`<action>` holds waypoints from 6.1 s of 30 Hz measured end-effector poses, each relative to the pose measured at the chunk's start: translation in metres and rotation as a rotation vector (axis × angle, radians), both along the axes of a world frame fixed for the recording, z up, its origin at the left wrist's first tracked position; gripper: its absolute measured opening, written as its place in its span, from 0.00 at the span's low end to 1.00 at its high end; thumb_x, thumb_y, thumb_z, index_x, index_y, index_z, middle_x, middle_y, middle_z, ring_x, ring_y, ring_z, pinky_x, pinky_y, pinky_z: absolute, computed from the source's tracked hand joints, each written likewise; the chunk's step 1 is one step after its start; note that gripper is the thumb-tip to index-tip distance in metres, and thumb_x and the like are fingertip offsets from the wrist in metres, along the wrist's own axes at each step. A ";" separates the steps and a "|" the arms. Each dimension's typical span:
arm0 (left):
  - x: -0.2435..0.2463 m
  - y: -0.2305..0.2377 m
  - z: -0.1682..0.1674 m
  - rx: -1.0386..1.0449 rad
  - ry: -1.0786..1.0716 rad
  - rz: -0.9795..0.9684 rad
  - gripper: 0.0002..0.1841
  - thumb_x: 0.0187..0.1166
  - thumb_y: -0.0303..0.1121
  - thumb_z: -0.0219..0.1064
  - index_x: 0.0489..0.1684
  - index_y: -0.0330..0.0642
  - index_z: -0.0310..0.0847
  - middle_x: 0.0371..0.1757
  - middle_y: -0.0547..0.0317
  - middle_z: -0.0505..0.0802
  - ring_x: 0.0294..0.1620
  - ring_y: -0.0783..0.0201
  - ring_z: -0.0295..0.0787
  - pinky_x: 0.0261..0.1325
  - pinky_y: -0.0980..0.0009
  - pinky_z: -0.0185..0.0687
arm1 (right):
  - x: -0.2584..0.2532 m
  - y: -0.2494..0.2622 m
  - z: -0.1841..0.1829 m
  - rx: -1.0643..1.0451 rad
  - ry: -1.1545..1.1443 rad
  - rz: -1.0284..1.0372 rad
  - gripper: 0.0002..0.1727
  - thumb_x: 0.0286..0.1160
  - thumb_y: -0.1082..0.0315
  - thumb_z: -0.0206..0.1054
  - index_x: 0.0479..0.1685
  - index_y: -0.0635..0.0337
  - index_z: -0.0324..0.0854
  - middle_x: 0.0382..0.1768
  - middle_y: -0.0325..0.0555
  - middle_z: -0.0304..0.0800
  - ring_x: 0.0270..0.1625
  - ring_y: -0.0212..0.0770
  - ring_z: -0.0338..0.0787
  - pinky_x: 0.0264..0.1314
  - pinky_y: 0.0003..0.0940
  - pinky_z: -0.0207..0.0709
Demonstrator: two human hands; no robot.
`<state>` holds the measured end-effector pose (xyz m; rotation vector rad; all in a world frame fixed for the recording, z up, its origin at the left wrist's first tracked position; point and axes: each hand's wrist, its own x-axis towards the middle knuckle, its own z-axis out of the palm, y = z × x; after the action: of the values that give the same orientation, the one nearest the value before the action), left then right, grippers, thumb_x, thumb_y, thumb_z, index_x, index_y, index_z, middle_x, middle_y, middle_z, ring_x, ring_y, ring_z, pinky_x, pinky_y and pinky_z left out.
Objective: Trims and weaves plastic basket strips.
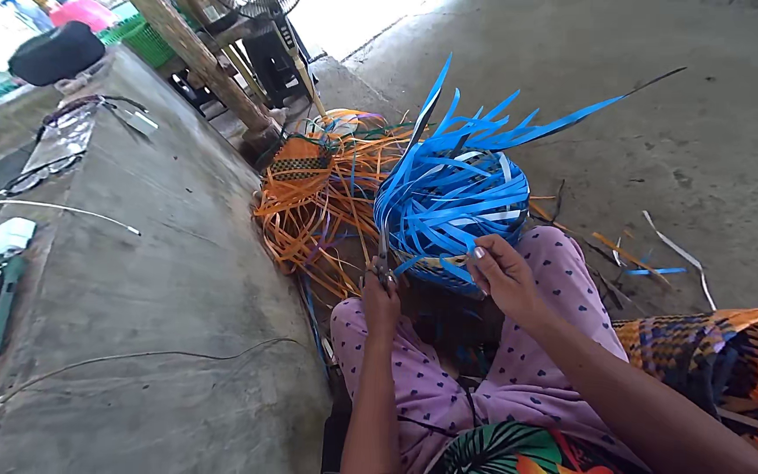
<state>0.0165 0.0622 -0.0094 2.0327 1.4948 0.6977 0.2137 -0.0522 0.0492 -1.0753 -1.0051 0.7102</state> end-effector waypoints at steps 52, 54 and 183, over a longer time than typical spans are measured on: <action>0.001 -0.099 0.003 -0.180 -0.444 -0.423 0.27 0.68 0.24 0.63 0.67 0.16 0.67 0.47 0.51 0.94 0.42 0.67 0.94 0.47 0.70 0.91 | -0.024 0.010 0.008 -0.132 -0.207 0.098 0.14 0.85 0.67 0.56 0.43 0.66 0.86 0.29 0.33 0.83 0.27 0.14 0.74 0.31 0.11 0.69; 0.002 -0.100 0.003 -0.212 -0.460 -0.424 0.24 0.72 0.22 0.61 0.68 0.18 0.67 0.45 0.54 0.94 0.38 0.69 0.94 0.41 0.72 0.92 | -0.024 0.011 0.007 -0.118 -0.212 0.090 0.14 0.85 0.67 0.56 0.42 0.67 0.86 0.29 0.34 0.83 0.27 0.14 0.75 0.32 0.11 0.69; -0.019 -0.125 0.019 -0.006 -0.580 -0.377 0.23 0.79 0.33 0.64 0.62 0.21 0.67 0.41 0.66 0.93 0.36 0.85 0.88 0.40 0.84 0.85 | -0.055 -0.002 -0.003 0.175 -0.604 0.082 0.17 0.87 0.64 0.55 0.36 0.64 0.85 0.29 0.50 0.87 0.35 0.41 0.86 0.41 0.29 0.79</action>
<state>-0.0029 -0.0625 0.0095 1.8134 0.7601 1.0042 0.1588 -0.0546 0.0457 -1.1220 -1.6024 0.3502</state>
